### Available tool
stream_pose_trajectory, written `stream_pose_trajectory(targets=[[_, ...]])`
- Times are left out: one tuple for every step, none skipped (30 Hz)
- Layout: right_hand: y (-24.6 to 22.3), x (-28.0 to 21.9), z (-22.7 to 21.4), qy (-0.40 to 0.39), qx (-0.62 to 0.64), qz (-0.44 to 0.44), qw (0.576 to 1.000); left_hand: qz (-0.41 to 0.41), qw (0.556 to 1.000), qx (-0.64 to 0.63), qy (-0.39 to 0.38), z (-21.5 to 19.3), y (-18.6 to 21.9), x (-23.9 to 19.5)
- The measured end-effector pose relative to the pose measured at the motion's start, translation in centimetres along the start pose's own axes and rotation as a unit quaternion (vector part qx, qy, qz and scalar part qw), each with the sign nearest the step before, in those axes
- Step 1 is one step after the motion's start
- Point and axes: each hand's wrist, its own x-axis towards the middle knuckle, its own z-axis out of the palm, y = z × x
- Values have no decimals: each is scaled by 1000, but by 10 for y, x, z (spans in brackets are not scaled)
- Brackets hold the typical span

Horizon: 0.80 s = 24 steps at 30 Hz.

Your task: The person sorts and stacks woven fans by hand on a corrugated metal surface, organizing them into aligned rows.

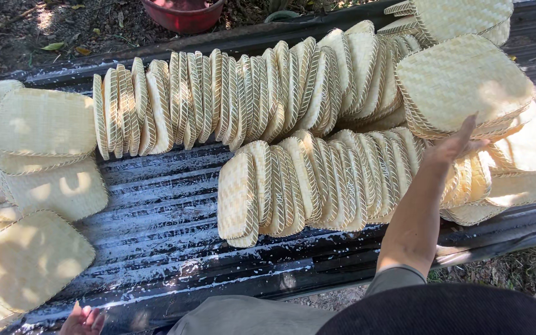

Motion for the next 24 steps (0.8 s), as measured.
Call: stream_pose_trajectory(targets=[[-2,-9,-4,59,-31,-3,998,4,1000,-3,3,3,2,-5],[1,-23,-8,54,-112,-115,985,8,1000,-7,6,6,3,-10],[10,-43,-11,49,-191,-225,954,11,1000,-13,8,10,3,-16],[12,-55,-12,42,-266,-331,904,18,1000,-19,7,12,3,-20],[12,-65,-11,16,-373,-398,838,21,999,-26,8,14,4,-23],[15,-75,-10,-7,-471,-456,755,41,999,-22,-4,15,4,-25],[12,-81,-9,-29,-560,-506,655,22,999,-12,-27,14,5,-24],[8,-82,-7,-45,-576,-519,630,4,999,0,-52,13,7,-22],[3,-81,-5,-60,-592,-531,604,-15,997,12,-76,10,12,-16],[-4,-77,2,-79,-604,-546,576,-36,993,31,-108,5,14,-10],[-11,-70,8,-94,-632,-511,575,-43,992,43,-110,3,12,-1],[-17,-62,15,-111,-660,-474,572,-41,993,40,-103,-3,8,6],[-21,-55,20,-128,-686,-436,568,-37,994,31,-97,-11,1,13],[-22,-48,23,-114,-698,-449,546,-34,994,27,-96,-19,-3,19],[-23,-42,25,-100,-709,-462,523,-29,993,13,-115,-26,-8,24],[-24,-36,29,-86,-719,-475,501,-7,974,-44,-222,-34,-14,27],[-27,-29,35,-78,-716,-463,516,-38,875,-147,-460,-43,-16,25],[-28,-24,37,-71,-717,-449,529,23,929,-122,-348,-49,-20,21],[-28,-21,40,-64,-717,-435,541,31,958,-86,-272,-53,-21,17],[-28,-19,45,-59,-721,-437,535,19,984,-47,-173,-51,-23,14],[-28,-20,51,-53,-725,-439,529,10,995,-16,-98,-51,-26,11],[-30,-23,54,-46,-728,-440,523,7,998,-7,-58,-47,-24,10],[-30,-31,52,-62,-713,-462,524,4,1000,1,-26,-41,-21,4],[-29,-41,58,-80,-692,-488,525,3,1000,-2,0,-34,-19,-3]])
